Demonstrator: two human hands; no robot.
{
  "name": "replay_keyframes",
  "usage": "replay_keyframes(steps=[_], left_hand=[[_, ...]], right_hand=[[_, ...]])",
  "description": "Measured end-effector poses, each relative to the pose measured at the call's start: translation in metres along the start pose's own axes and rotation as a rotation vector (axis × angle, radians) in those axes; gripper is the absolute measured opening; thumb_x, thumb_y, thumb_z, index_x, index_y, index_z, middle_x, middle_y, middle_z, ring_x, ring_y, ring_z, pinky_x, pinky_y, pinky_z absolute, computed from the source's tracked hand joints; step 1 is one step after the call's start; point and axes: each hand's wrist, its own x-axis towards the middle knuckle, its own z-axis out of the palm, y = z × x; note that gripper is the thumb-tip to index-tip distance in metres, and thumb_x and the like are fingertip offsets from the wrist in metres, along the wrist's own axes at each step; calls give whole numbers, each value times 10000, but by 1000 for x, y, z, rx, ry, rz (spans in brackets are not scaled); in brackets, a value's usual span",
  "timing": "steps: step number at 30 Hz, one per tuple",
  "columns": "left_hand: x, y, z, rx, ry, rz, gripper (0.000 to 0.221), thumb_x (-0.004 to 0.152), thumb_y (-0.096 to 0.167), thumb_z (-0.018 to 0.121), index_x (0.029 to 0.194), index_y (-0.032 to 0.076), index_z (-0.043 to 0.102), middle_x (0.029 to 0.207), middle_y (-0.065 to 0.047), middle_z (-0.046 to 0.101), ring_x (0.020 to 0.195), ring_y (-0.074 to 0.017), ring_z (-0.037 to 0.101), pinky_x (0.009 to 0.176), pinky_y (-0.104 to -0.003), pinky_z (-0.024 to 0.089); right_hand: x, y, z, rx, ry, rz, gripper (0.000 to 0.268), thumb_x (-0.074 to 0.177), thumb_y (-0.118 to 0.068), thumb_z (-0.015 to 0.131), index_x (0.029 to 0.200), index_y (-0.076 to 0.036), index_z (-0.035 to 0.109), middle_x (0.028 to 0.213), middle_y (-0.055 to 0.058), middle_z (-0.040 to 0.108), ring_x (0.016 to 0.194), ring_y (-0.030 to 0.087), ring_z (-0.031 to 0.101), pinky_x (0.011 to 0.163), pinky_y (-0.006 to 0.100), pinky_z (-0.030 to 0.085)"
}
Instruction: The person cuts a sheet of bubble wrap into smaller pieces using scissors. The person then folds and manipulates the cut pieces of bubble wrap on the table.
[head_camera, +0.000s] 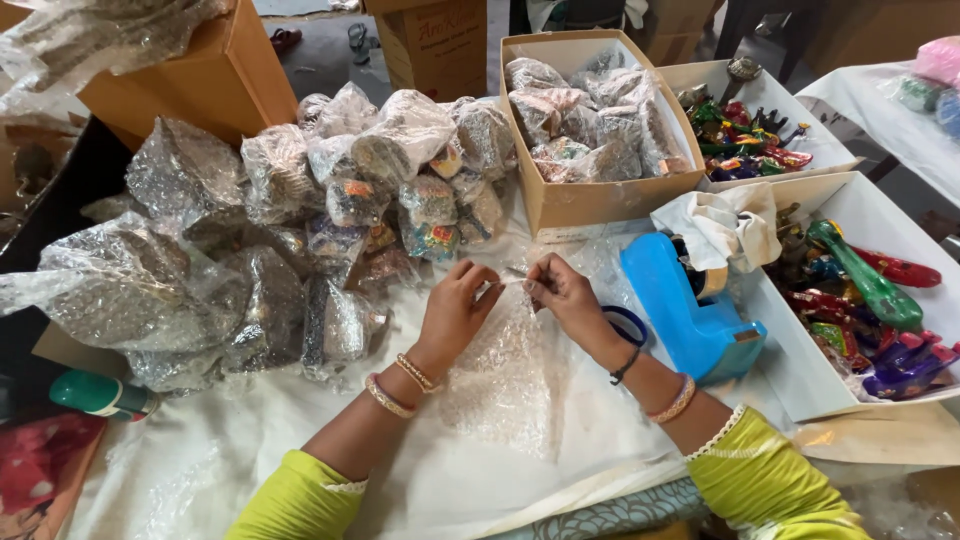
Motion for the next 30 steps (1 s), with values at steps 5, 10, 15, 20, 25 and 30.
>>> replay_keyframes(steps=[5, 10, 15, 20, 25, 30], left_hand=[[-3, 6, 0, -26, -34, -57, 106, 913, 128, 739, 942, 57, 665, 918, -84, 631, 610, -231, 635, 581, -365, 513], [-3, 0, 7, -156, -44, -38, 103, 923, 107, 718, 947, 31, 653, 930, -85, 633, 676, -207, 671, 579, -324, 555], [0, 4, 6, -81, -57, -105, 108, 915, 122, 731, 930, 31, 676, 869, -94, 679, 617, -219, 665, 566, -327, 529], [-3, -15, 1, 3, -7, -120, 122, 915, 149, 722, 959, 44, 677, 856, -101, 710, 629, -195, 682, 580, -332, 528], [8, -9, -10, 20, 73, -29, 75, 949, 115, 702, 979, 53, 673, 875, -114, 709, 633, -238, 643, 589, -360, 494], [4, -26, -4, 110, 92, 124, 154, 921, 65, 681, 1071, 58, 646, 995, -117, 710, 901, -307, 671, 759, -415, 484]], right_hand=[[-6, -20, 5, 62, 12, -13, 104, 1029, -139, 616, 1033, -86, 526, 922, 1, 614, 825, 80, 623, 708, 253, 556], [3, 7, -4, 154, 98, 0, 103, 1012, -115, 606, 1049, -98, 511, 876, 27, 630, 748, 125, 665, 651, 285, 577], [7, 13, -8, 220, 70, -70, 96, 1041, -110, 597, 1059, -85, 506, 855, 47, 629, 711, 144, 670, 613, 306, 592], [16, -3, -29, 242, 159, -73, 86, 1054, -159, 562, 1055, -114, 488, 804, 43, 624, 676, 144, 671, 575, 282, 568], [19, -12, -44, 250, 244, -56, 73, 1064, -178, 561, 1076, -116, 524, 787, 30, 613, 645, 127, 634, 535, 250, 504], [12, -31, -33, 64, 154, -80, 125, 993, -86, 532, 1069, -83, 631, 896, 11, 637, 749, 85, 620, 606, 268, 523]])
